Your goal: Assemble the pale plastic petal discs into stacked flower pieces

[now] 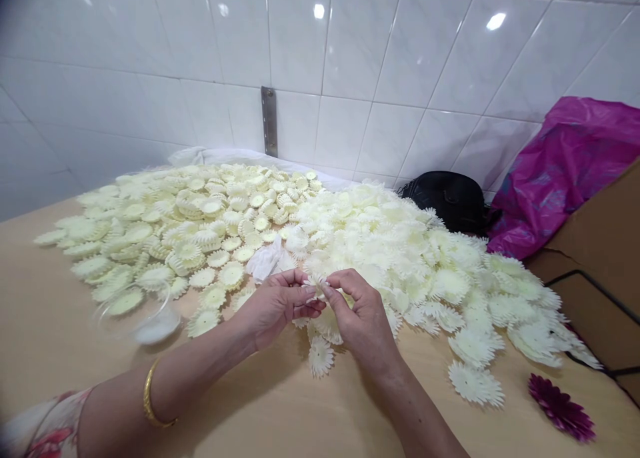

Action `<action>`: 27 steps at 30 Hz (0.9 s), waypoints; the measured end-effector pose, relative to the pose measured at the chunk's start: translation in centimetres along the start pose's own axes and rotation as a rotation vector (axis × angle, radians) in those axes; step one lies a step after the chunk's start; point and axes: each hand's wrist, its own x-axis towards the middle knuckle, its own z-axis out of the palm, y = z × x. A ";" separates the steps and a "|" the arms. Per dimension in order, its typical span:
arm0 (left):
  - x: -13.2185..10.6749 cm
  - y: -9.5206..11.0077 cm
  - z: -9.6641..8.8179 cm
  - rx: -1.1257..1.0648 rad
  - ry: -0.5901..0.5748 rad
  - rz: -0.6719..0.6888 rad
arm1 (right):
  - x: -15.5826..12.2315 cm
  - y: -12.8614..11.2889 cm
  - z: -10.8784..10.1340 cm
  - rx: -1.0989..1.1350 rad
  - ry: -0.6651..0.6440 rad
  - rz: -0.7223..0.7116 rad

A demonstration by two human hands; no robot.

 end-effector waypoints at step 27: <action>-0.2 0.0 0.2 0.134 -0.032 0.018 | 0.0 -0.2 -0.4 0.007 0.216 0.132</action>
